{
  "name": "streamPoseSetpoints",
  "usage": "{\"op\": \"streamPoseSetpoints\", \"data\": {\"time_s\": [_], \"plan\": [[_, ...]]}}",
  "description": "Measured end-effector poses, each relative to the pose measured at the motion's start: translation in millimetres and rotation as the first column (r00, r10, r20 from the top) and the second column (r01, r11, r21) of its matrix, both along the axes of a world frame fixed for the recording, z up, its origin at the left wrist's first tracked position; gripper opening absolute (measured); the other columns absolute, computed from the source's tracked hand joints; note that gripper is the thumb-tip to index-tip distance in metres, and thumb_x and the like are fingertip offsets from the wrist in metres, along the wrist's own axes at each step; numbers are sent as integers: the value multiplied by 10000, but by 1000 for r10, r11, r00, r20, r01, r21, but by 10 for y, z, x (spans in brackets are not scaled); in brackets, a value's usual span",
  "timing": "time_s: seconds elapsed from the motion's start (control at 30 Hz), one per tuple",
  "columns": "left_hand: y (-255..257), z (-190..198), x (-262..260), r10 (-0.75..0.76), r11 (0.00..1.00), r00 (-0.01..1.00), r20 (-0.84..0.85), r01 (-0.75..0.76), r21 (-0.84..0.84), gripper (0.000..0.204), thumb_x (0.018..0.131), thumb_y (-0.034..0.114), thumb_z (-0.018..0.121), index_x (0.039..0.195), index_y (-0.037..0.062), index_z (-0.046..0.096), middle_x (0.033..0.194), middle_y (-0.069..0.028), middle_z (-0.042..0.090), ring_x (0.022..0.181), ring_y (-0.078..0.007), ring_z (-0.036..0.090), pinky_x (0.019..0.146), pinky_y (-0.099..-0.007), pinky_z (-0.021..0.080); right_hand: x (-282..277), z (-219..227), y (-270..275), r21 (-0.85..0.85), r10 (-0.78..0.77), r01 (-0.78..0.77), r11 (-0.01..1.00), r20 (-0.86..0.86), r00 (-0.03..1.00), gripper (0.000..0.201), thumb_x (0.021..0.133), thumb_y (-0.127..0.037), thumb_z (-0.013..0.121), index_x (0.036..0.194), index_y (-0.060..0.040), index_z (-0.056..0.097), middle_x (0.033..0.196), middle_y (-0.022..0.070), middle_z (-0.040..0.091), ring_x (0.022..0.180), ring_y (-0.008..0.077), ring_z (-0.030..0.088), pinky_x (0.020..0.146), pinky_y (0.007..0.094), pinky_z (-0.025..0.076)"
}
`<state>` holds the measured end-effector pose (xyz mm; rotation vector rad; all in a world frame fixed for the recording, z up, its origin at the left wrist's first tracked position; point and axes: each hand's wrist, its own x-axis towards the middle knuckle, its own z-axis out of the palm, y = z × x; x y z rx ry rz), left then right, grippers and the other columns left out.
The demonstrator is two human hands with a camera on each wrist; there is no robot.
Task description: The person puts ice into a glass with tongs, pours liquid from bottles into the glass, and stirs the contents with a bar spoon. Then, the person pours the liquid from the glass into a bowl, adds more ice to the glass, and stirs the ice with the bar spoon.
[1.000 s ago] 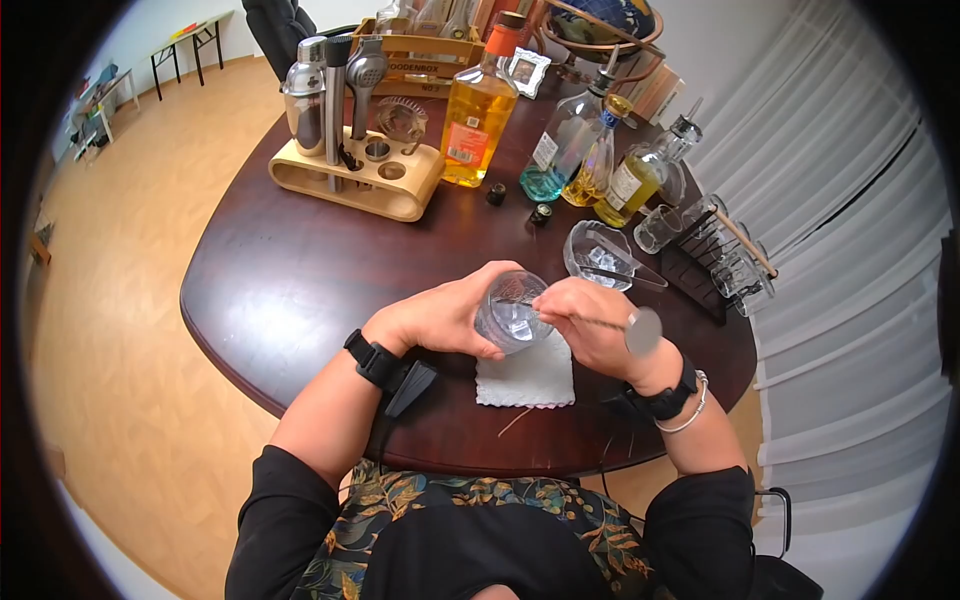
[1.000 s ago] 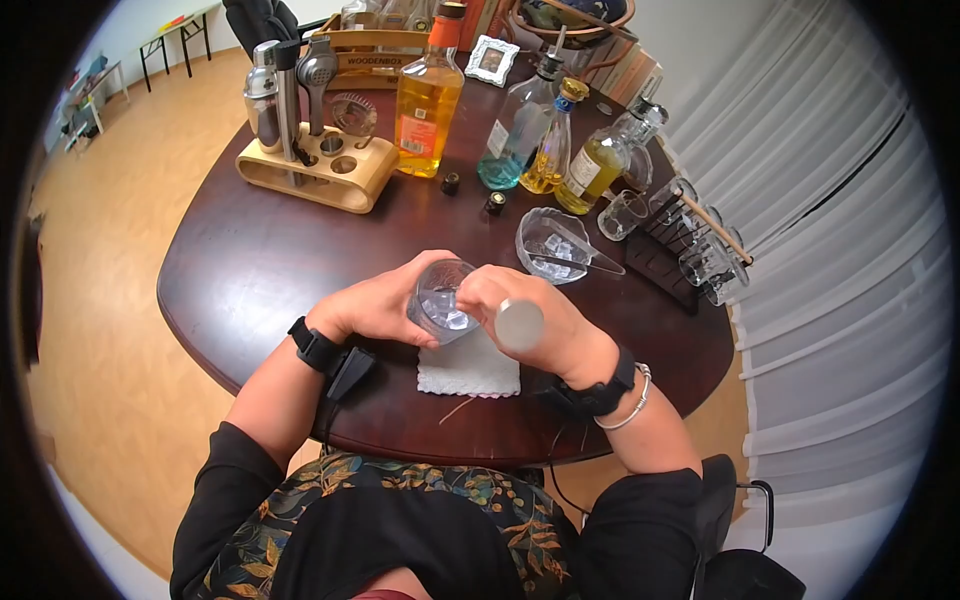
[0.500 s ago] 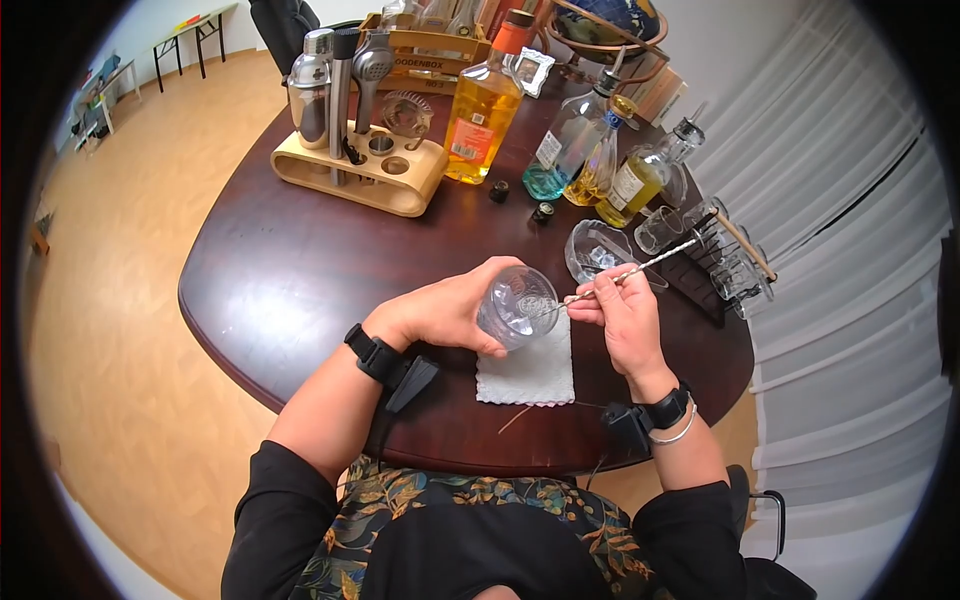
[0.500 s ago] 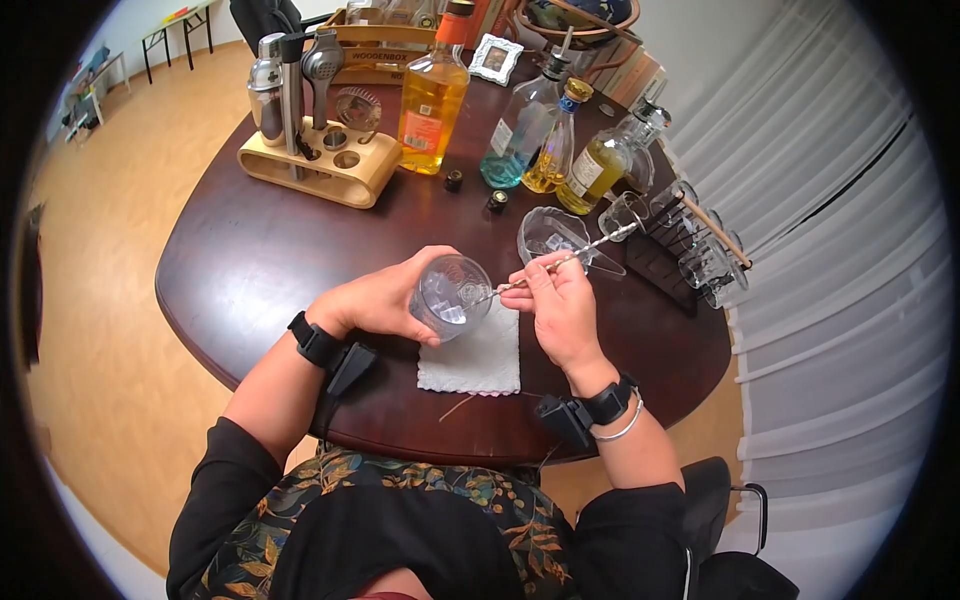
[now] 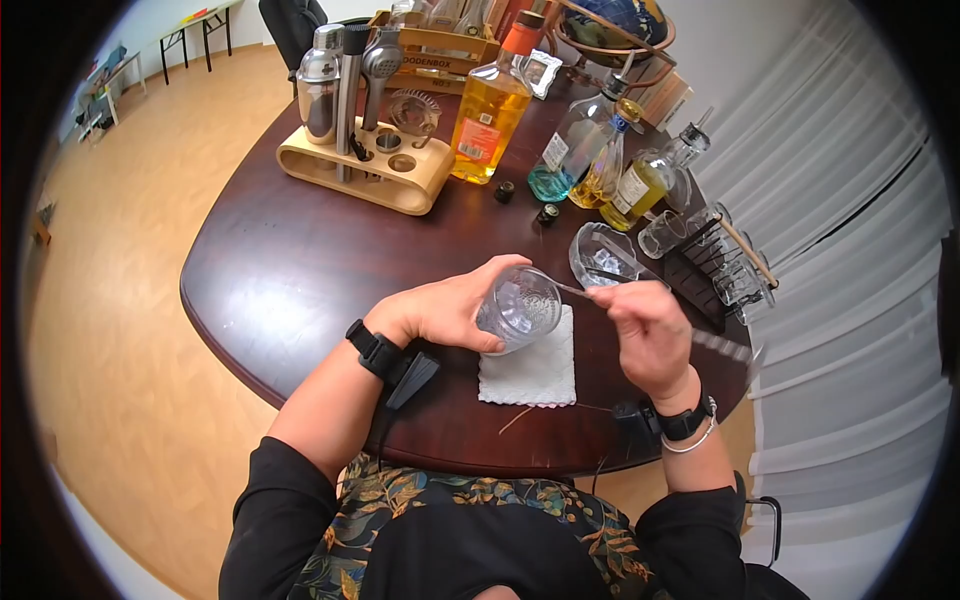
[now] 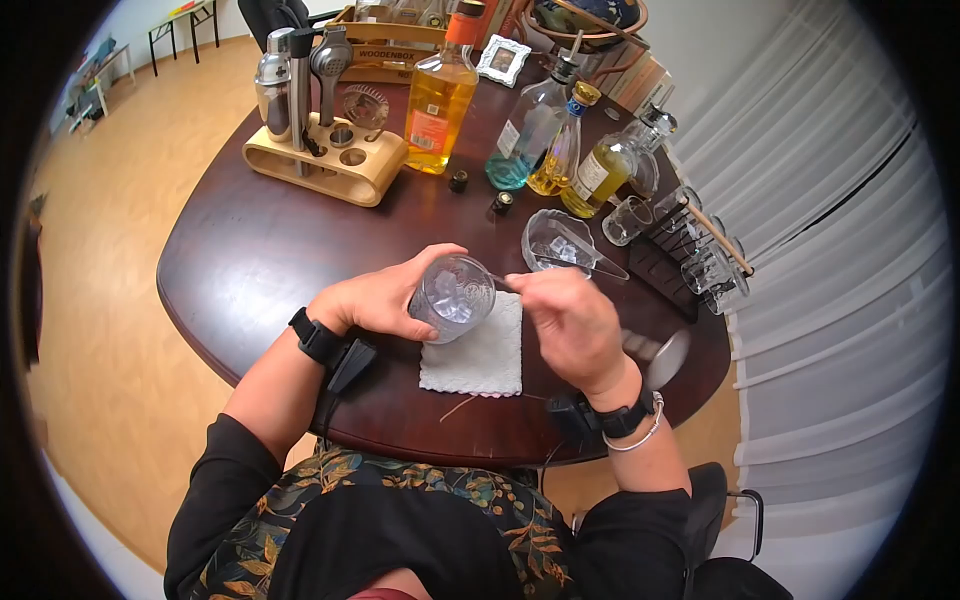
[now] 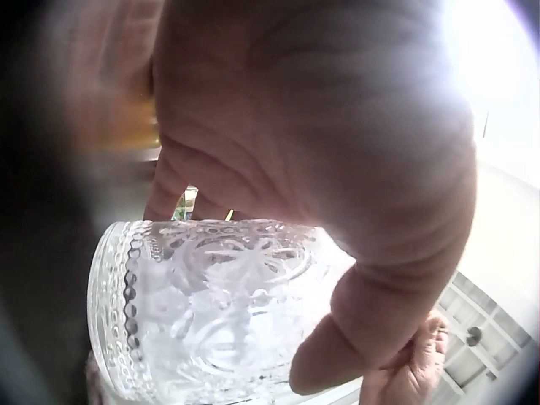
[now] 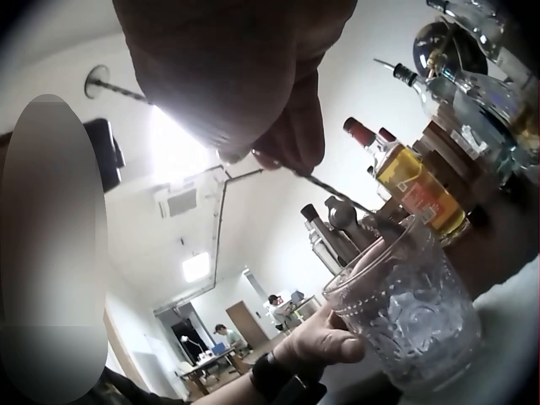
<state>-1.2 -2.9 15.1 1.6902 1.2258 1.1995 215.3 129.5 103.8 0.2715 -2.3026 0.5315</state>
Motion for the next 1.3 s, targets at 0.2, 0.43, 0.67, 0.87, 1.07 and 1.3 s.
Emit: {"op": "streamPoseSetpoints", "data": {"time_s": [0.2,0.43,0.67,0.87,1.07,1.3], "plan": [[20,-39,-19,-11,999,999,-35,12,41,916,655,147,789,1403,41,270,1307,-160,485,1242,-263,465,1060,-348,359,-205,-100,16,93,98,-120,988,214,972,174,854,60,602,993,-38,565,900,126,653,821,263,666,744,337,549],[40,-40,-18,-8,997,999,-32,10,78,901,649,153,799,1393,35,304,1301,-147,489,1238,-257,468,1062,-345,360,-262,-252,175,-696,49,243,676,372,927,146,992,-140,495,992,5,509,899,103,636,826,153,666,720,265,574],[46,-35,-4,15,1000,1000,-22,-15,15,976,606,167,853,1399,21,303,1306,-124,498,1245,-219,459,1066,-338,353,-206,-297,175,-816,50,280,506,352,935,142,991,-144,500,1004,-3,482,917,119,630,822,185,675,720,278,581],[71,-96,-32,29,998,994,-103,-24,52,972,606,195,871,1386,15,320,1306,-134,506,1235,-225,474,1063,-338,360,-137,-222,172,-834,15,274,479,320,947,137,991,-139,498,1012,-5,474,927,131,625,833,199,677,725,283,585],[46,-40,-4,3,998,1000,-15,-4,-70,951,607,200,872,1372,20,336,1292,-130,526,1231,-221,485,1056,-338,368,-47,-43,-6,-757,-12,239,609,292,956,136,988,-132,506,1001,3,489,919,130,630,856,197,673,746,294,580],[44,-48,-1,21,999,998,-58,-23,-25,951,606,208,872,1369,22,336,1288,-134,531,1227,-226,491,1051,-343,375,-2,162,-113,-423,-99,166,891,177,979,67,944,-57,567,956,9,571,923,110,666,859,188,676,761,292,557]]}}
